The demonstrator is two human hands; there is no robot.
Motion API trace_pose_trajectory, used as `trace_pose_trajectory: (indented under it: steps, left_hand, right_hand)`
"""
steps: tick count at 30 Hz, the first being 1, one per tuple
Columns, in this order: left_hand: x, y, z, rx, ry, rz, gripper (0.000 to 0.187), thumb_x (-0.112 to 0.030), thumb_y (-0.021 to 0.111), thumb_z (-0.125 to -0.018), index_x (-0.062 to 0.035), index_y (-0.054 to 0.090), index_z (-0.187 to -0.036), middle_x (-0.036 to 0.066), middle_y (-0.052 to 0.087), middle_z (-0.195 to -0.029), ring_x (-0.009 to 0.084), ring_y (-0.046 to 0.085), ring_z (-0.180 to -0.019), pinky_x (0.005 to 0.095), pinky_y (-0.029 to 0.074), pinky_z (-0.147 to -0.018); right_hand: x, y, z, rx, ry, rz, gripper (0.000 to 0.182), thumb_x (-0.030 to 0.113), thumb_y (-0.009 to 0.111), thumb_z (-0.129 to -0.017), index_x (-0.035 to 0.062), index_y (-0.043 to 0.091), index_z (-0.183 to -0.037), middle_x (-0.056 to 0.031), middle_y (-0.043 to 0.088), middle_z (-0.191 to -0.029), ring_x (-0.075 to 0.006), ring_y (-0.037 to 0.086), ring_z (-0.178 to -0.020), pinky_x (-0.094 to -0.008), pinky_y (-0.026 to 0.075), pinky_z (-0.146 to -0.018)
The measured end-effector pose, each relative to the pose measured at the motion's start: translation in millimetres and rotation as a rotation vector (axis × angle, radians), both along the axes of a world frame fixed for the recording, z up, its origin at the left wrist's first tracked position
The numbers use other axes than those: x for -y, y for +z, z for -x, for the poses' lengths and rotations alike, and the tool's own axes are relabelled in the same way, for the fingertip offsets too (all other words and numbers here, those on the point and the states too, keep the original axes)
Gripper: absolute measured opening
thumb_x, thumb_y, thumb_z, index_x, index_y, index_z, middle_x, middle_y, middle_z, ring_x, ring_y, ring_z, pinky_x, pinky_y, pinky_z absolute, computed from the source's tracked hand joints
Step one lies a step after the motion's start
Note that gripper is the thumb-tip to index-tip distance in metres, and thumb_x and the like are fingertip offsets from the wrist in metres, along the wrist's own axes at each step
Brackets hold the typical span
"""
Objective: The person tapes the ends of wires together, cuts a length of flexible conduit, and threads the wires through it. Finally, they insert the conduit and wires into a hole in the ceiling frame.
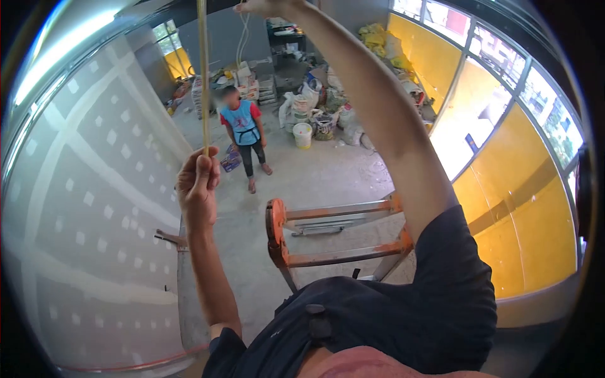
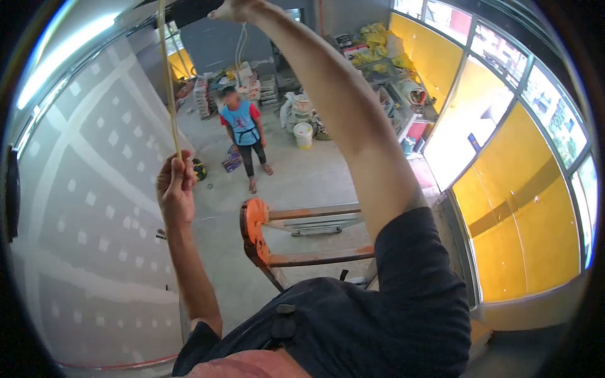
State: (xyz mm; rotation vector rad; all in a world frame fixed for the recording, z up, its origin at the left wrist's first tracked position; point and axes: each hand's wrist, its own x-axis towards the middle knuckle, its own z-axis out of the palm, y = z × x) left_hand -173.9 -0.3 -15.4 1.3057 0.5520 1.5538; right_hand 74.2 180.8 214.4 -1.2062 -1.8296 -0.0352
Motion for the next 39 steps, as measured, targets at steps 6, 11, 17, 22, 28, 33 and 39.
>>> trace_pose_trajectory:
  steps: [6, 11, 17, 22, 28, 33, 39]
  left_hand:
    - [-9.4, 2.6, -17.6, -0.009, 0.009, 0.025, 0.031, -0.024, 0.064, -0.098, 0.0034, 0.065, -0.111, -0.002, 0.052, -0.075, 0.0041, 0.041, -0.064, 0.0185, 0.030, -0.056]
    - [-16.8, 3.5, -30.0, -0.045, 0.017, 0.026, 0.031, -0.024, 0.063, -0.098, 0.0029, 0.064, -0.112, -0.002, 0.051, -0.073, 0.0038, 0.039, -0.063, 0.0184, 0.029, -0.056]
    - [-30.4, -2.7, -34.6, -0.094, -0.058, 0.024, 0.027, -0.021, 0.059, -0.101, 0.0015, 0.064, -0.115, -0.001, 0.056, -0.083, 0.0037, 0.046, -0.070, 0.0170, 0.036, -0.061]
    - [-36.5, -3.5, -50.5, -0.099, -0.080, 0.033, 0.027, -0.021, 0.059, -0.101, 0.0010, 0.064, -0.115, -0.002, 0.055, -0.083, 0.0040, 0.045, -0.069, 0.0173, 0.036, -0.061]
    - [-65.8, 3.7, -82.3, -0.280, -0.025, 0.055, 0.030, -0.022, 0.061, -0.099, 0.0019, 0.064, -0.117, -0.001, 0.057, -0.086, 0.0078, 0.051, -0.078, 0.0234, 0.042, -0.075]
    - [-57.7, 23.6, -113.1, -0.192, -0.171, 0.055, 0.023, -0.019, 0.065, -0.097, -0.0004, 0.069, -0.110, 0.000, 0.061, -0.084, 0.0096, 0.055, -0.077, 0.0268, 0.048, -0.076]
    - [-43.1, 22.2, -131.4, -0.107, -0.167, 0.000, 0.020, -0.018, 0.067, -0.095, -0.0031, 0.068, -0.109, 0.002, 0.066, -0.089, 0.0094, 0.056, -0.076, 0.0252, 0.045, -0.074]
  right_hand:
    - [-39.8, -59.9, -42.3, 0.250, -0.098, 0.043, 0.110, 0.040, 0.080, -0.075, -0.0037, 0.016, -0.152, -0.0251, 0.061, -0.126, -0.0368, 0.063, -0.112, -0.0421, 0.052, -0.095]
    - [-47.4, -108.7, -159.1, 0.377, -0.258, 0.196, 0.099, 0.040, 0.078, -0.074, -0.0004, 0.027, -0.148, -0.0313, 0.056, -0.130, -0.0426, 0.057, -0.120, -0.0431, 0.049, -0.100]
    - [-11.3, -88.6, -394.3, 0.320, -0.928, 0.380, 0.092, 0.039, 0.070, -0.083, -0.0010, 0.022, -0.151, -0.0214, 0.067, -0.118, -0.0350, 0.066, -0.107, -0.0448, 0.055, -0.087]
    - [62.0, -57.4, -406.1, 0.357, -0.823, 0.373, 0.085, 0.038, 0.072, -0.081, -0.0015, 0.034, -0.146, -0.0224, 0.069, -0.105, -0.0328, 0.067, -0.095, -0.0399, 0.054, -0.083]
    - [108.7, -106.9, -262.6, 0.411, 0.009, 0.281, 0.054, 0.033, 0.067, -0.092, 0.0015, 0.055, -0.135, -0.0127, 0.070, -0.106, -0.0192, 0.065, -0.087, -0.0339, 0.052, -0.081]
    - [126.1, -147.1, -129.1, 0.117, 0.402, 0.359, 0.045, 0.025, 0.068, -0.095, -0.0001, 0.057, -0.131, -0.0100, 0.070, -0.105, -0.0122, 0.063, -0.086, -0.0297, 0.052, -0.076]
    - [135.2, -142.0, -69.3, -0.029, 0.490, 0.291, 0.041, 0.024, 0.069, -0.094, 0.0000, 0.059, -0.126, -0.0076, 0.071, -0.099, -0.0102, 0.065, -0.082, -0.0257, 0.052, -0.071]
